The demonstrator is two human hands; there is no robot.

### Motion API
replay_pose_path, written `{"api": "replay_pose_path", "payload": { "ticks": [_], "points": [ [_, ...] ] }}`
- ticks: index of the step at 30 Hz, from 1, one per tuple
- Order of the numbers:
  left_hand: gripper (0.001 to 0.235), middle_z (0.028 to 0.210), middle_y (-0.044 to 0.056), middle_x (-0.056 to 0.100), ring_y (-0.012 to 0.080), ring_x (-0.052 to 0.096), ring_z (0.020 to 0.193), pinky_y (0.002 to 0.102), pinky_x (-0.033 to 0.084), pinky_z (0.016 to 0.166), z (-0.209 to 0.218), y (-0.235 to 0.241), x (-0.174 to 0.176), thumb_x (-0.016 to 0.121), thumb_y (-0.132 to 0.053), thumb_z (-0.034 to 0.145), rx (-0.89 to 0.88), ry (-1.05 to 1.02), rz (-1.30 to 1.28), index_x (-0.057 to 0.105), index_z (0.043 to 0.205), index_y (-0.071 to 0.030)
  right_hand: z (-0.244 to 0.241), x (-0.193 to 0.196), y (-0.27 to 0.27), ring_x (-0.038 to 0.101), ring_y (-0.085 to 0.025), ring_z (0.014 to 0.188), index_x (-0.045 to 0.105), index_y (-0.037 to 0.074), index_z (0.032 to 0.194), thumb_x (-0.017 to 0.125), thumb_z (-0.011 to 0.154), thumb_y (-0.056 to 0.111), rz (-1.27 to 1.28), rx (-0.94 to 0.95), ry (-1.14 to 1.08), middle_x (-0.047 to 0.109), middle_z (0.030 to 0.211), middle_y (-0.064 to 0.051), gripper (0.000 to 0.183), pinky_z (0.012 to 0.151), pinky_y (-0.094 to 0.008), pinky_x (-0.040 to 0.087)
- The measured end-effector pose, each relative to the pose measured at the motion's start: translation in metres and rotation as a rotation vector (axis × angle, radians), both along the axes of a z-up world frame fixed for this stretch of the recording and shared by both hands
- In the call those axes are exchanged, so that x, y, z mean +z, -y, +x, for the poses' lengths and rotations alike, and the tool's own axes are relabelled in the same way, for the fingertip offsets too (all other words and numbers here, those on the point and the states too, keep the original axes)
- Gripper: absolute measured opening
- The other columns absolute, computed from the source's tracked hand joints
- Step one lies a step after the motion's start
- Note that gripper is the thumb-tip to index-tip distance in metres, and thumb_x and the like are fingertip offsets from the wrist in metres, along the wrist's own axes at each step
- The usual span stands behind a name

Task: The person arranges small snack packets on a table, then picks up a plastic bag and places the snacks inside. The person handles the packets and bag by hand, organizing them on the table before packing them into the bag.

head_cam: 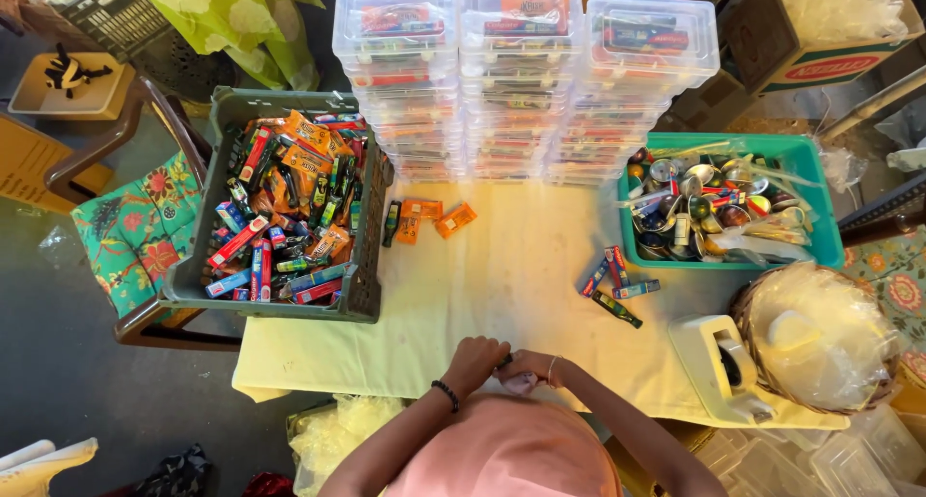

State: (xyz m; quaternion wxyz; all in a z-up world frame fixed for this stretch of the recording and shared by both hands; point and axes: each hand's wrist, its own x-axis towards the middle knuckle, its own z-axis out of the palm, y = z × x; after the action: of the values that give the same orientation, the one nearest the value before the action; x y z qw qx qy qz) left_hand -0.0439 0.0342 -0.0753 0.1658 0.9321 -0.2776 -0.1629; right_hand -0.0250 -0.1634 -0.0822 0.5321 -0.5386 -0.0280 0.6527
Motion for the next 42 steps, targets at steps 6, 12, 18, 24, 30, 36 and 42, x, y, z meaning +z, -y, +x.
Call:
{"api": "replay_pose_path", "payload": {
  "ticks": [6, 12, 18, 24, 30, 36, 42],
  "points": [
    [0.003, 0.084, 0.008, 0.067, 0.0273, 0.067, 0.073, 0.043, 0.053, 0.057, 0.044, -0.022, -0.064, 0.061, -0.013, 0.093, 0.209, 0.177, 0.120, 0.062, 0.094, -0.011, -0.029, -0.030, 0.030, 0.042, -0.008, 0.045, 0.062, 0.011, 0.087, 0.066, 0.095, 0.052, 0.152, -0.537, -0.341, 0.052, 0.058, 0.003, 0.042, 0.047, -0.027, 0.034],
    [0.030, 0.123, 0.009, 0.058, 0.0298, 0.056, 0.110, 0.047, 0.052, 0.081, 0.103, -0.079, -0.054, 0.059, -0.029, 0.094, 0.418, 0.240, 0.440, 0.060, 0.118, -0.011, -0.060, -0.086, 0.087, 0.040, -0.010, 0.038, 0.063, 0.011, 0.090, 0.053, 0.085, 0.080, 0.416, -1.063, -0.621, 0.048, 0.051, 0.004, 0.070, 0.048, -0.031, 0.038],
    [0.052, 0.154, 0.016, 0.041, 0.0360, 0.045, 0.136, 0.051, 0.047, 0.100, 0.166, -0.125, -0.115, 0.058, -0.027, 0.092, 0.648, 0.148, 0.365, 0.054, 0.142, -0.010, -0.071, -0.088, 0.111, 0.040, -0.010, 0.040, 0.065, 0.007, 0.101, 0.056, 0.081, 0.074, 0.458, -1.307, -0.789, 0.057, 0.060, -0.003, 0.071, 0.057, -0.029, 0.041],
    [0.077, 0.167, 0.020, 0.011, 0.0416, 0.021, 0.147, 0.054, 0.034, 0.110, 0.218, -0.130, -0.086, 0.050, -0.020, 0.094, 0.785, 0.024, 0.353, 0.013, 0.161, -0.010, -0.042, -0.114, 0.129, 0.045, -0.009, 0.043, 0.073, 0.032, 0.056, 0.065, 0.087, 0.052, 0.742, -1.546, -0.846, 0.066, 0.064, 0.000, 0.038, 0.056, -0.028, 0.038],
    [0.082, 0.158, 0.027, 0.028, 0.0454, 0.036, 0.141, 0.058, 0.041, 0.104, 0.220, -0.131, -0.110, 0.054, -0.026, 0.092, 0.944, 0.001, 0.386, 0.014, 0.161, -0.006, 0.007, -0.108, 0.148, 0.057, -0.003, 0.046, 0.074, 0.032, 0.060, 0.063, 0.093, 0.036, 0.864, -1.701, -0.874, 0.075, 0.081, 0.002, 0.035, 0.055, -0.026, 0.039],
    [0.038, 0.094, 0.011, 0.063, 0.0260, 0.068, 0.069, 0.040, 0.057, 0.057, 0.163, -0.125, -0.130, 0.047, -0.013, 0.108, 0.876, 0.498, 0.493, 0.048, 0.145, -0.003, 0.037, -0.122, 0.150, 0.071, -0.013, 0.071, 0.075, 0.012, 0.115, 0.068, 0.093, 0.017, 0.757, -1.962, -0.834, 0.075, 0.092, -0.004, 0.023, 0.060, -0.022, 0.057],
    [0.075, 0.101, 0.023, 0.065, 0.0300, 0.070, 0.071, 0.042, 0.060, 0.056, 0.102, -0.100, -0.125, 0.062, -0.028, 0.096, 1.058, 0.117, 0.294, 0.034, 0.150, 0.016, 0.036, -0.090, 0.122, 0.066, -0.019, 0.096, 0.054, 0.004, 0.126, 0.053, 0.091, -0.003, 0.602, -1.783, -0.415, 0.069, 0.114, -0.012, 0.036, 0.081, -0.029, 0.058]
  ]
}}
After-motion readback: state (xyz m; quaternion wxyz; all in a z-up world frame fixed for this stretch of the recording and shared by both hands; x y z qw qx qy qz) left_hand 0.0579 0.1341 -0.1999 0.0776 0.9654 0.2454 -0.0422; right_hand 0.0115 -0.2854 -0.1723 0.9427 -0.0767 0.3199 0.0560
